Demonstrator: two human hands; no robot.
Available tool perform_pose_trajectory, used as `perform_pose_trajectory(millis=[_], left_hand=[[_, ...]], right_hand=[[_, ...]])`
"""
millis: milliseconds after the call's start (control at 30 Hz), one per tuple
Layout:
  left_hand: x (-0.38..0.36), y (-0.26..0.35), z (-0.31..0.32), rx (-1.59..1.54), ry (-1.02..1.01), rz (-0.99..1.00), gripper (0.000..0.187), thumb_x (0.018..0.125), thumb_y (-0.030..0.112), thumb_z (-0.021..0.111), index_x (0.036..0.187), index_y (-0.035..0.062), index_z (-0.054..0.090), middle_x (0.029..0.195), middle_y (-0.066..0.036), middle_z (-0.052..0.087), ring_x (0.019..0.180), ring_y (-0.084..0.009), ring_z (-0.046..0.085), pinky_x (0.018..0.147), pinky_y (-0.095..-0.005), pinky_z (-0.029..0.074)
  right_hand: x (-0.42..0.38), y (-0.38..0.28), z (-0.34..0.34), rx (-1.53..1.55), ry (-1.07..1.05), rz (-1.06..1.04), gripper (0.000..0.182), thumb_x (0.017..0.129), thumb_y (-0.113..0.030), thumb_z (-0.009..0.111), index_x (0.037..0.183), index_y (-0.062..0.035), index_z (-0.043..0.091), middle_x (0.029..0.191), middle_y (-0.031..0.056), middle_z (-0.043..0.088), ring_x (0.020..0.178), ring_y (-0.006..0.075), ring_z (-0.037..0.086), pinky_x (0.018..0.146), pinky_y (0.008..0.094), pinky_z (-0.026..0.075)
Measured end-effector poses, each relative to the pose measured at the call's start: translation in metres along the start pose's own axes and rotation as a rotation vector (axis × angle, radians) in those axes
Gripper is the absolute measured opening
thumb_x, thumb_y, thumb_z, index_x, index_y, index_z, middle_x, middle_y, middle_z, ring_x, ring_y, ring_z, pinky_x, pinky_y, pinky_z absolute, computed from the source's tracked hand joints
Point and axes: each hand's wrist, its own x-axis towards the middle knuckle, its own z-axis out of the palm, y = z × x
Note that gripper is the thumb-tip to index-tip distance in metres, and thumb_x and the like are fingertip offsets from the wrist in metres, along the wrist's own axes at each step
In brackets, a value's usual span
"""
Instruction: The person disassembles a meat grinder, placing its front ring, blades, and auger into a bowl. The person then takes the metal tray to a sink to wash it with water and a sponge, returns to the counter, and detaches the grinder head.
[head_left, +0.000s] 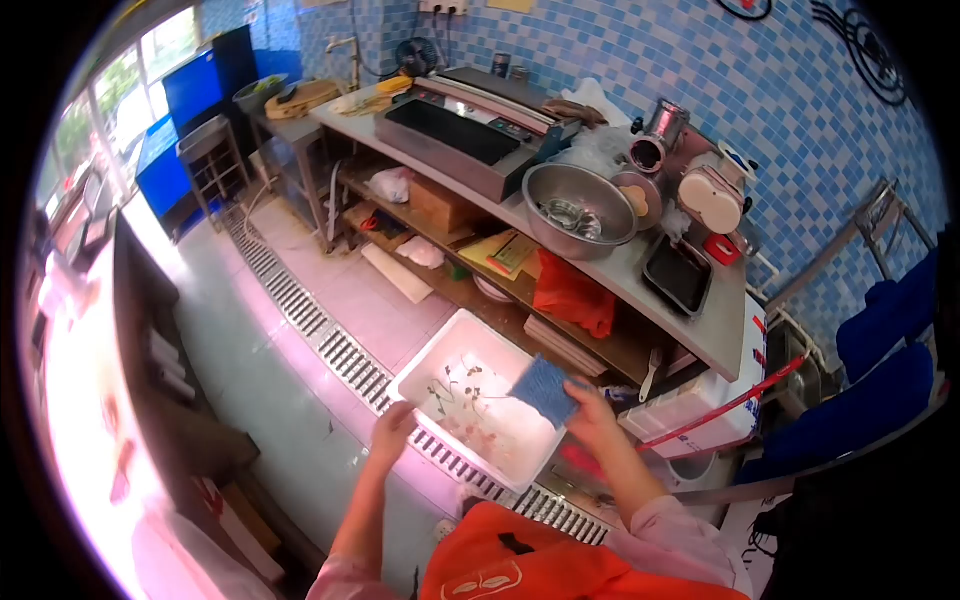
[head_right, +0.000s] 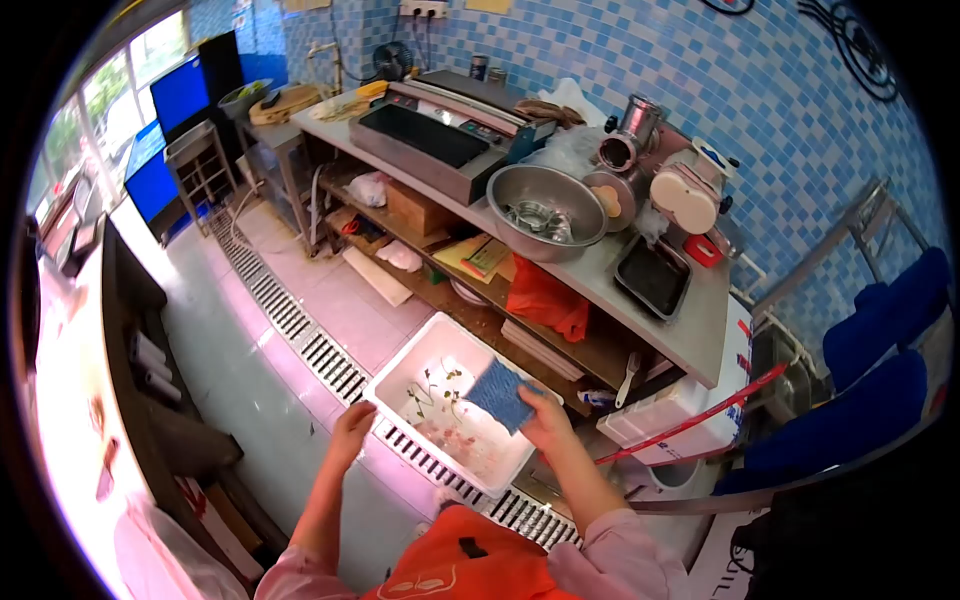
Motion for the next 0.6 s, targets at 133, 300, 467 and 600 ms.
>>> perform_pose_trajectory(millis=[133,300,467,600], left_hand=[[0.073,0.085,0.046,-0.042,-0.333,0.083,0.022,0.084,0.011,0.057,0.104,0.0010,0.056,0.099,-0.007,0.059,0.093,-0.0152,0.056,0.080,-0.0261,0.044],[0.108,0.028,0.014,0.223,-0.386,-0.023,0.023,0.082,0.013,0.059,0.100,-0.0013,0.058,0.092,-0.009,0.062,0.087,-0.0157,0.058,0.077,-0.0264,0.046],[0.105,-0.052,-0.077,0.166,-0.168,-0.232,0.018,0.078,0.014,0.060,0.088,-0.0007,0.061,0.081,-0.011,0.062,0.069,-0.0195,0.061,0.063,-0.0290,0.048],[0.101,-0.024,-0.119,0.018,0.026,-0.652,0.018,0.078,0.012,0.058,0.093,0.0009,0.059,0.077,-0.010,0.063,0.066,-0.0172,0.061,0.056,-0.0281,0.047]], right_hand=[[0.055,-0.074,0.055,0.008,0.058,-0.217,0.022,0.083,-0.009,0.056,0.103,-0.0029,0.047,0.098,0.0116,0.057,0.087,0.0278,0.058,0.078,0.0495,0.049],[0.131,-0.198,0.055,0.111,0.140,-0.466,0.016,0.086,-0.009,0.050,0.101,-0.0030,0.049,0.098,0.0124,0.057,0.089,0.0274,0.058,0.078,0.0465,0.049],[0.209,-0.295,0.066,0.212,0.184,-0.679,0.023,0.088,-0.017,0.046,0.106,-0.0024,0.049,0.101,0.0109,0.056,0.094,0.0251,0.056,0.083,0.0436,0.045],[0.247,-0.332,0.083,0.355,0.218,-0.827,0.027,0.090,-0.022,0.045,0.108,-0.0032,0.049,0.105,0.0099,0.055,0.098,0.0240,0.054,0.089,0.0438,0.041]])
